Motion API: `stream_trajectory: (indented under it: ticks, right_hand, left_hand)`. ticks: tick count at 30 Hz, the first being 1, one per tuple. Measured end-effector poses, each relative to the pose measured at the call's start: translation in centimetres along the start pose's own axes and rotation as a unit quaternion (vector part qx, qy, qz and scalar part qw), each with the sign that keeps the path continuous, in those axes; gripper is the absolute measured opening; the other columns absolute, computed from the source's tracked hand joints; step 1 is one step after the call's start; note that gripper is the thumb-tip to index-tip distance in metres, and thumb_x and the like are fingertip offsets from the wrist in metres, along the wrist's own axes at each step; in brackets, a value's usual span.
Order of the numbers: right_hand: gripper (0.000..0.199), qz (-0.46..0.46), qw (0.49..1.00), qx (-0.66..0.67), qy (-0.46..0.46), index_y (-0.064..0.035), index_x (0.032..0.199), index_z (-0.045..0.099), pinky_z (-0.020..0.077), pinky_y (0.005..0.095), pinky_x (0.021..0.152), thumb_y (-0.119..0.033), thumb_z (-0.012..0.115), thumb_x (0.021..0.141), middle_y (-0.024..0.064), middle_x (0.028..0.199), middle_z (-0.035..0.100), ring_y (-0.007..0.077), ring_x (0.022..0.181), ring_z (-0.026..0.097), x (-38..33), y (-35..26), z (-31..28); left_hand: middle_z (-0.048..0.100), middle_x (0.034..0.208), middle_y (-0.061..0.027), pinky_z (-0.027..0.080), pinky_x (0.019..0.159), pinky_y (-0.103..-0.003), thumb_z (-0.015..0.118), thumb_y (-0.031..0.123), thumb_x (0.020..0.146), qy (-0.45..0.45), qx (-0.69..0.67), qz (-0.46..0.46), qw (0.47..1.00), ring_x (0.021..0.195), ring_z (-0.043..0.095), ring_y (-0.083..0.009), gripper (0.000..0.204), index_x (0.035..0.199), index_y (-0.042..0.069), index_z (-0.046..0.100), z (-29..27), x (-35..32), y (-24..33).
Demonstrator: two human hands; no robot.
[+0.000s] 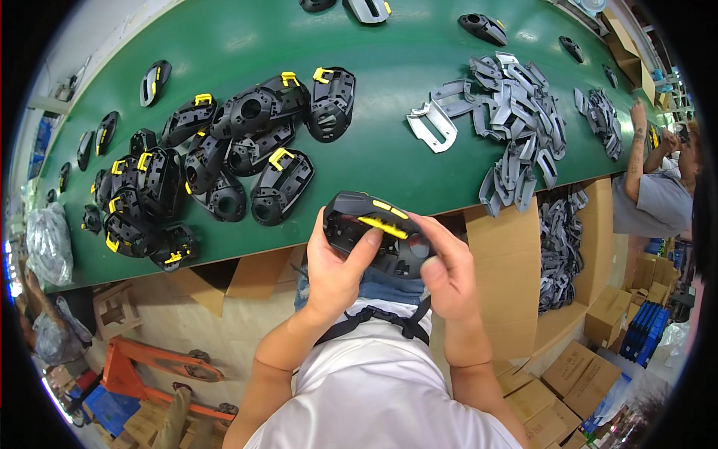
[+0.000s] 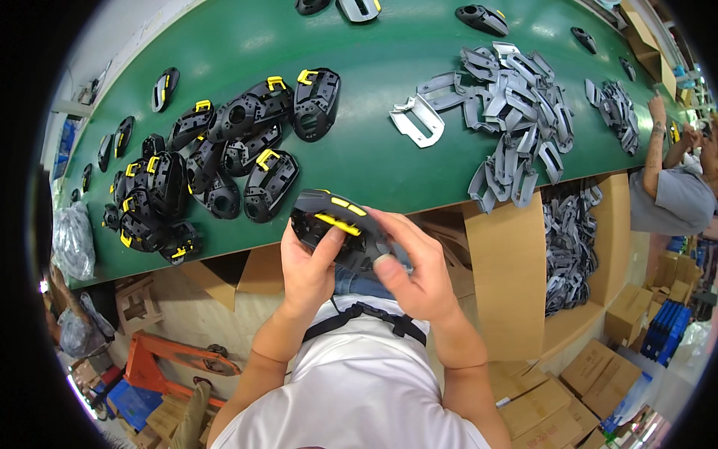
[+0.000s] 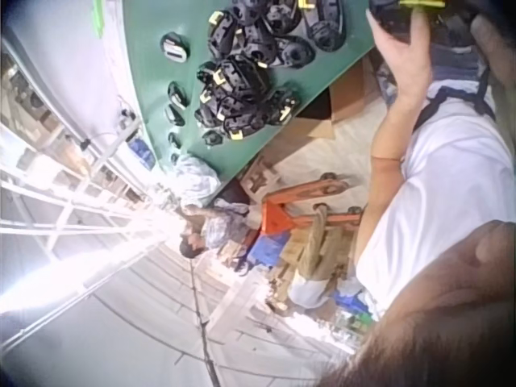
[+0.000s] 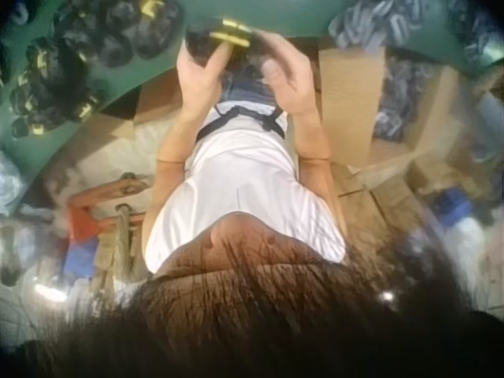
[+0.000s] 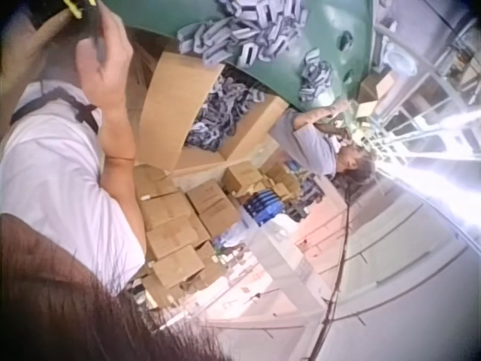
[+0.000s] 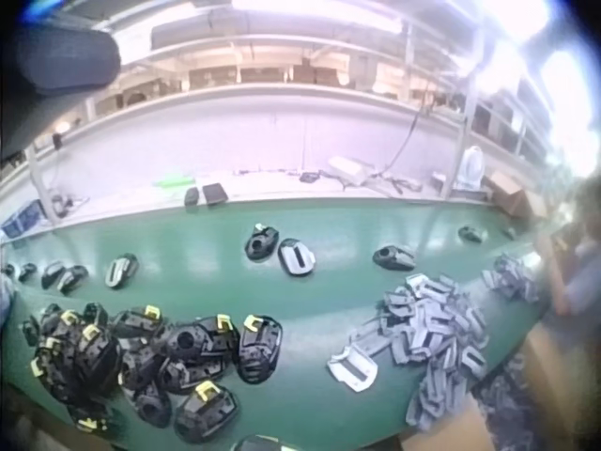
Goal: The person assembles plastic housings by hand, inserting yellow clips and snapping grey brackets together.
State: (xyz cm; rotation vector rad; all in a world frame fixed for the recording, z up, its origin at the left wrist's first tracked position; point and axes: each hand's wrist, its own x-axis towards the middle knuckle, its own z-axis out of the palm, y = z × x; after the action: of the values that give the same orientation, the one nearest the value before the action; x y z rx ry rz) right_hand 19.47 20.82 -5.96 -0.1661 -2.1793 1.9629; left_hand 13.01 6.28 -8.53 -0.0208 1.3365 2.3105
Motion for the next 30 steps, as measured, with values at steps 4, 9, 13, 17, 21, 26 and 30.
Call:
stream_trajectory:
  ticks: [4, 9, 13, 17, 21, 26, 30]
  right_hand:
    - [0.058, 0.065, 0.991, 0.105, 0.046, 0.0077, 0.114, 0.056, 0.0448, 0.0285, 0.083, -0.045, 0.053, 0.089, 0.0138, 0.106, 0.062, 0.0193, 0.095, 0.058, -0.5, 0.6, -1.1]
    - [0.049, 0.074, 0.976, 0.163, -0.125, 0.0071, 0.101, 0.058, 0.046, 0.0265, 0.078, -0.04, 0.061, 0.086, 0.0102, 0.092, 0.062, 0.0143, 0.082, 0.058, 0.5, 0.8, -1.7]
    - [0.046, 0.136, 0.98, 0.118, -0.087, 0.003, 0.086, 0.058, 0.0394, 0.0232, 0.062, -0.042, 0.053, 0.091, 0.0021, 0.073, 0.055, 0.0075, 0.067, 0.047, 1.0, 1.4, -1.5]
    - [0.051, 0.128, 0.988, 0.082, -0.029, 0.0023, 0.086, 0.059, 0.0334, 0.0221, 0.057, -0.047, 0.05, 0.092, -0.0012, 0.07, 0.051, 0.0061, 0.062, 0.039, 1.3, 2.0, -0.6]
    - [0.051, 0.098, 0.988, 0.12, 0.016, 0.0044, 0.098, 0.059, 0.0396, 0.0228, 0.062, -0.046, 0.053, 0.091, 0.0014, 0.078, 0.057, 0.0071, 0.067, 0.047, 0.7, 1.8, 1.0]
    - [0.047, 0.111, 0.976, 0.177, 0.06, 0.0076, 0.112, 0.053, 0.0472, 0.0246, 0.078, -0.032, 0.062, 0.089, 0.0097, 0.103, 0.061, 0.0118, 0.088, 0.058, -0.9, 1.9, 2.9]
    - [0.039, 0.039, 0.988, 0.111, 0.1, 0.0062, 0.108, 0.054, 0.0468, 0.0234, 0.075, -0.027, 0.061, 0.089, 0.009, 0.099, 0.061, 0.012, 0.084, 0.058, -0.4, 1.8, 3.5]
  left_hand:
    - [0.058, 0.111, -0.0102, 0.045, 0.09, -0.029, 0.069, 0.009, 0.081, -0.136, 0.118, -0.04, 0.983, 0.1, 0.057, -0.0148, 0.048, 0.122, -0.001, 0.046, -0.8, -0.1, 2.1]
    - [0.057, 0.104, -0.0122, 0.049, 0.073, -0.024, 0.063, 0.02, 0.084, -0.215, 0.057, -0.12, 0.968, 0.085, 0.058, -0.0115, 0.051, 0.124, -0.002, 0.042, -3.3, 0.9, 4.4]
    - [0.058, 0.094, -0.0081, 0.046, 0.062, -0.021, 0.056, 0.021, 0.089, -0.248, 0.105, -0.202, 0.942, 0.079, 0.056, -0.0084, 0.036, 0.113, -0.005, 0.049, -2.4, 0.8, 3.8]
    - [0.059, 0.086, -0.0053, 0.043, 0.057, -0.02, 0.046, 0.015, 0.093, -0.21, 0.198, 0.008, 0.957, 0.069, 0.051, -0.0041, 0.028, 0.114, -0.003, 0.049, -1.6, -0.1, 2.2]
    - [0.057, 0.087, -0.0064, 0.041, 0.059, -0.019, 0.043, 0.032, 0.098, -0.116, 0.123, -0.05, 0.984, 0.07, 0.05, -0.006, 0.038, 0.115, -0.002, 0.05, -1.9, -0.4, 0.7]
    - [0.058, 0.092, -0.0053, 0.045, 0.063, -0.022, 0.032, 0.041, 0.1, -0.04, 0.047, -0.014, 0.998, 0.074, 0.053, -0.0087, 0.048, 0.119, 0.0, 0.047, -1.0, -0.7, 0.1]
    - [0.056, 0.096, -0.0053, 0.045, 0.065, -0.022, 0.032, 0.041, 0.1, -0.051, 0.051, -0.029, 0.997, 0.079, 0.053, -0.0091, 0.047, 0.122, 0.001, 0.044, -0.9, -0.9, 0.5]
